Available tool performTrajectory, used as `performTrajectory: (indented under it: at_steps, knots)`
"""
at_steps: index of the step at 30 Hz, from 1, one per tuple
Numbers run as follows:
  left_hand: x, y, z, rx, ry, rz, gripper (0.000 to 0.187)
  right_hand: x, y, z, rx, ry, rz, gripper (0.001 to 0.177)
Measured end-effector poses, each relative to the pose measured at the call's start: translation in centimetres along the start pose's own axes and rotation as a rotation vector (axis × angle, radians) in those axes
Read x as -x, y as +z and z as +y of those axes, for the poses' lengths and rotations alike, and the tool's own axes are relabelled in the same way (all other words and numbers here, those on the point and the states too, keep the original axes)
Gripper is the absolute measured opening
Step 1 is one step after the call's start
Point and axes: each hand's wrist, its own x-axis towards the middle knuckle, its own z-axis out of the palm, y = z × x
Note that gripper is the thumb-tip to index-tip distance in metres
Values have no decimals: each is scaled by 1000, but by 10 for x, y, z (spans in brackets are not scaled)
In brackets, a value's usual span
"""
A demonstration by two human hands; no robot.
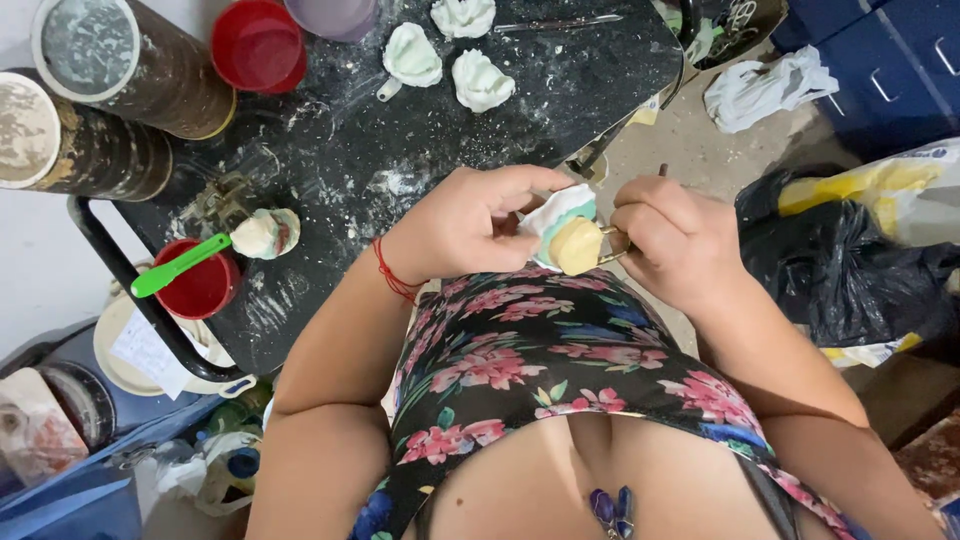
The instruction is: Inspecting and assembling dental impressions and plaster models on a laboratory bench
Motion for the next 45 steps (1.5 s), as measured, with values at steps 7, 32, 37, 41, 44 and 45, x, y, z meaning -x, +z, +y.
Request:
performTrajectory:
  at_steps: [7, 32, 37, 41, 44, 45]
  knots:
    - [-3, -1, 6, 10, 16, -19, 56, 0, -4, -1, 13, 7, 3, 15]
    - [-7, -3, -8, 57, -74, -49, 33, 9, -4, 5, -55, -78, -53, 9]
    - [-7, -1, -2, 45, -69, -29, 29, 6, -6, 1, -75, -90, -49, 8]
    - [-8, 1, -6, 30, -59, -9, 23, 6, -3, -2, -36, -87, -43, 4]
    - [-7, 1, -11, 33, -67, 14, 24, 9, -1, -4, -17, -39, -50, 3]
    - [-7, 1, -14, 33, -64, 35, 28, 11, 0, -4, -13, 4, -63, 5]
